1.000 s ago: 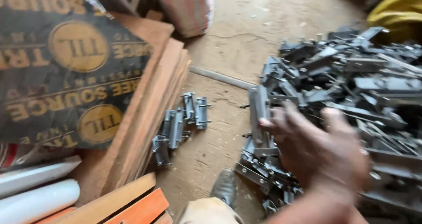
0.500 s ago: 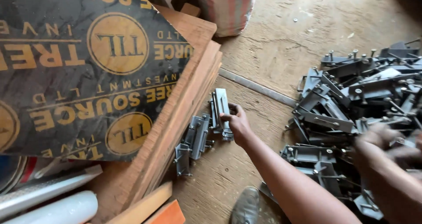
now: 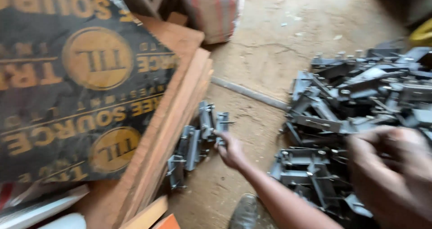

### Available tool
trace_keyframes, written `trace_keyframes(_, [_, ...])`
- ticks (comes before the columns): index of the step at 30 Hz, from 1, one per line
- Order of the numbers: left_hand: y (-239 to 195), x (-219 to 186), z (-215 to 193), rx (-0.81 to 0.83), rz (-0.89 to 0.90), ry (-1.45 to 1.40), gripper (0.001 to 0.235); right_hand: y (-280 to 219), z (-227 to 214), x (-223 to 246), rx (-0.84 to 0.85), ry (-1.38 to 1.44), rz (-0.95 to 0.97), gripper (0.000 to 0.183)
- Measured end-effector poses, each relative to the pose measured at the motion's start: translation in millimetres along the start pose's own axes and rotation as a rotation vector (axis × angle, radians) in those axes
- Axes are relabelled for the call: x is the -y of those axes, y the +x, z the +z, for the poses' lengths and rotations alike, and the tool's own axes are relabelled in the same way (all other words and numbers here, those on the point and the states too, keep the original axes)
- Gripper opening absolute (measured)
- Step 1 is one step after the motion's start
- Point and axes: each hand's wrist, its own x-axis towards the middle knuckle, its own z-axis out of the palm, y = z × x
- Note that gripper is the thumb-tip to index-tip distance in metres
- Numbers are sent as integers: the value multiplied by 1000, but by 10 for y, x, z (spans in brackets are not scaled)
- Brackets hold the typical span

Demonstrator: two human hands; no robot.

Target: Manually assembling metal brackets by inserting bolts into pre-drilled holes.

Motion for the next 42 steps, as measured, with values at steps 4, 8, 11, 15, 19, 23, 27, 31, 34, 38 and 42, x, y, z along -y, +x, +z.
trace_keyframes(4, [-465, -6, 193, 71, -37, -13, 30, -846, -497, 87, -12, 237, 185, 39])
trace_keyframes(8, [-1069, 202, 293, 124, -123, 10, 31, -1711, -1130, 110, -75, 426, 376, 36])
trace_keyframes(11, [-1349, 154, 177, 172, -245, 35, 33, -2311, -1481, 10, -4, 336, 384, 37])
trace_keyframes(15, [-1443, 186, 194, 202, -220, 94, 43, -3290, -1712, -237, 244, 108, 138, 35])
trace_keyframes(19, [-1471, 295, 258, 230, -239, 88, 38, -3993, -1793, -857, 435, -51, -99, 34])
trace_keyframes(23, [-1384, 540, 390, 184, -170, 140, 41, -4885, -1340, -2194, 784, -661, -391, 16])
trace_keyframes(27, [-1446, 516, 421, 223, -209, 102, 31, -4941, -1032, -2091, 813, -1049, -255, 20])
trace_keyframes(31, [-1483, 482, 400, 280, -213, 147, 33, -5133, -763, -2372, 584, -1377, -399, 16])
trace_keyframes(34, [-1409, 567, 433, 281, -248, 41, 27, -4960, -871, -2424, 933, -1070, -259, 26])
trace_keyframes(38, [-1406, 557, 442, 270, -204, 79, 28, -4604, -1421, -2014, 816, -637, -314, 24])
trace_keyframes(42, [-1412, 535, 451, 284, -174, 123, 35, -4150, -2142, -915, 674, -177, -110, 11])
